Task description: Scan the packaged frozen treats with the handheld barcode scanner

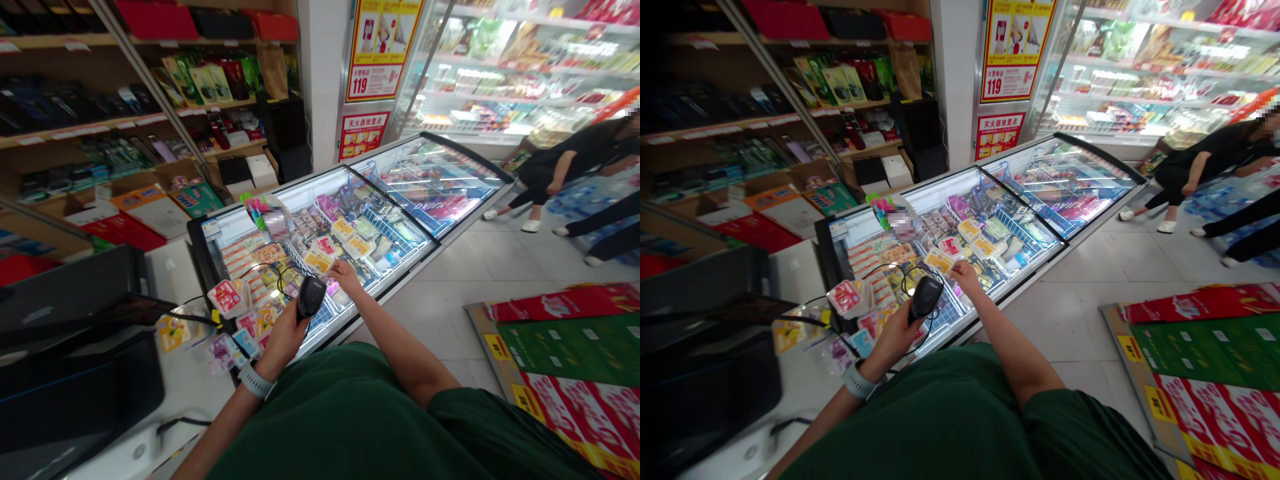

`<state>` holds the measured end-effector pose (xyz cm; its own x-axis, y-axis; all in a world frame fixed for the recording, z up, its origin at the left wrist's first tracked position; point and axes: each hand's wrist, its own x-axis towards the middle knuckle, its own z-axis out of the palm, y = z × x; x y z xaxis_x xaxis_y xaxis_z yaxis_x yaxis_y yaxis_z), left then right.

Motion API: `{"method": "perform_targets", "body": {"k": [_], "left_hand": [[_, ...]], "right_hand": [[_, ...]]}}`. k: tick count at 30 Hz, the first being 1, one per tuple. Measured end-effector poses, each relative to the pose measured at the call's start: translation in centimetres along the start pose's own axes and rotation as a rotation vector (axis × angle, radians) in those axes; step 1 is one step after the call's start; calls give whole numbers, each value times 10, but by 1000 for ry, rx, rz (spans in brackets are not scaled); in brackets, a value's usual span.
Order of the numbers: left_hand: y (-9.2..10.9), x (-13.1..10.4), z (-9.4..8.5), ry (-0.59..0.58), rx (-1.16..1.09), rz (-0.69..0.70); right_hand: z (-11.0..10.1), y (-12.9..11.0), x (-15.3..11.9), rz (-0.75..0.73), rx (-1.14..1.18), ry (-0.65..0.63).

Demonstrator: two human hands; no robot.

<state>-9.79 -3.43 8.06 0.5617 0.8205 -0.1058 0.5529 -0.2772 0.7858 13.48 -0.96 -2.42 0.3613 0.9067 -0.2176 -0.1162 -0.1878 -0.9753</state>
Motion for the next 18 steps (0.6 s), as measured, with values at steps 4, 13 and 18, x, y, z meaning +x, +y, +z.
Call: {"method": "perform_targets", "body": {"k": [4,13,18], "left_hand": [[-1,1,1,13,-10,4],[-1,3,2,-14,-8,0],[-1,4,2,-22,4,7]], "right_hand": [[-1,2,0,0,15,10],[-5,4,1,-48,54,27],[-5,3,0,-50,36,34]]}}
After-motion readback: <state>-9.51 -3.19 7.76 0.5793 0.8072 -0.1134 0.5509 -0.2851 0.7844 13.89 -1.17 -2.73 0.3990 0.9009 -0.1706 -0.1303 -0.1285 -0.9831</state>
